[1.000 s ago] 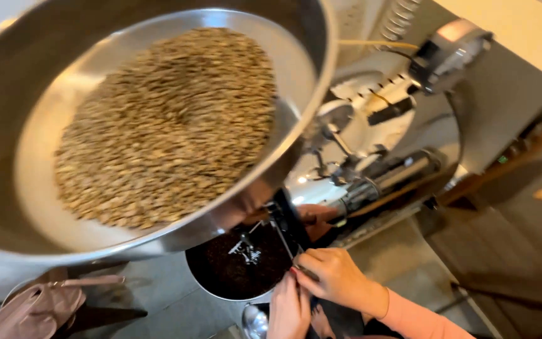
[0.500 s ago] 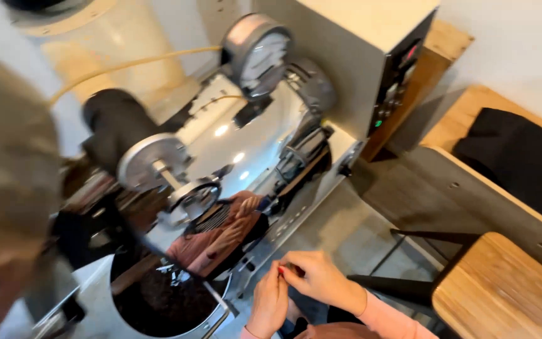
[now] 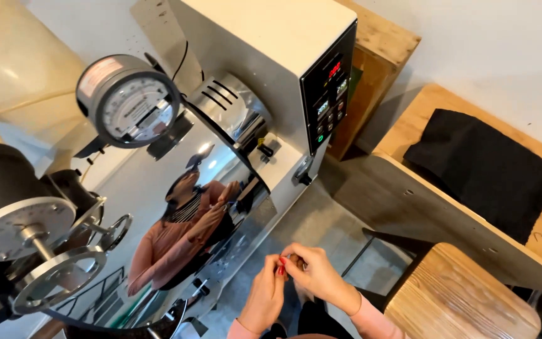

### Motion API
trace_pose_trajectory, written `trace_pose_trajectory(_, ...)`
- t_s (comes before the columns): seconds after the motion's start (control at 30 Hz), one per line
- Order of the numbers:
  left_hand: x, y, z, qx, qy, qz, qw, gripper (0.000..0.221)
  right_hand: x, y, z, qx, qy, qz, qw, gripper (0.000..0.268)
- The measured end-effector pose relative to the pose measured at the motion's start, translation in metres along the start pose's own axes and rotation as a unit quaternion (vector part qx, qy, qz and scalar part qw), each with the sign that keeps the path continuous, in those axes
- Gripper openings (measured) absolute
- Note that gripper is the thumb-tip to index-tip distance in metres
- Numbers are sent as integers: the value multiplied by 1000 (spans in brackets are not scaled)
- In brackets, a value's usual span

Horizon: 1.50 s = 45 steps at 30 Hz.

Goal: Operating a coffee roasting machine, monitoring the process, and recording data on a log sheet.

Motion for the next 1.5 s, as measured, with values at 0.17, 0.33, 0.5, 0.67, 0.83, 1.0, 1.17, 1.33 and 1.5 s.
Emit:
trace_pose_trajectory(0.17, 14, -9, 12, 11, 0, 17, 1000, 11, -18, -8, 12, 0, -11, 12, 1000, 4)
trace_pose_trajectory(0.33, 32, -6, 29, -22, 14, 29, 999, 12, -33, -20, 22, -55, -51, -34, 997, 8)
trace_pose_trajectory(0.5, 43, 14, 57, -16, 8, 21, 1000, 11, -55, -59, 53, -50, -83, -31, 995, 26)
trace_pose_trajectory(0.67, 57, 23, 79, -14, 2, 26, 1000, 19, -118, -139, 155, -63, -192, -41, 978, 41)
trace_pose_trajectory(0.83, 72, 33, 87, -19, 8, 9, 1000, 19, -160, -205, 252, 39, -259, -91, 961, 66)
trace_pose_trajectory(1.0, 67, 41, 95, -29, 1, 11, 1000, 16, -150, -229, 272, 66, -257, -26, 964, 70)
trace_pose_trajectory(1.17, 62, 48, 97, -75, -8, 10, 997, 14, -144, -224, 272, 101, -258, 109, 955, 67)
trace_pose_trajectory(1.33, 69, 59, 90, -58, -7, -7, 998, 11, -146, -233, 279, 106, -259, 147, 949, 68)
trace_pose_trajectory(1.5, 87, 67, 82, -83, 21, -2, 996, 15, -158, -209, 269, 126, -203, 32, 971, 68)
Point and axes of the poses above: each hand's wrist, its own z-axis towards the middle knuckle, its own x-axis out of the palm, y = z × x, the point moved 8 cm from there along z, towards the middle knuckle, and after that the axes turned 12 degrees about -y, right-handed, at the moved point
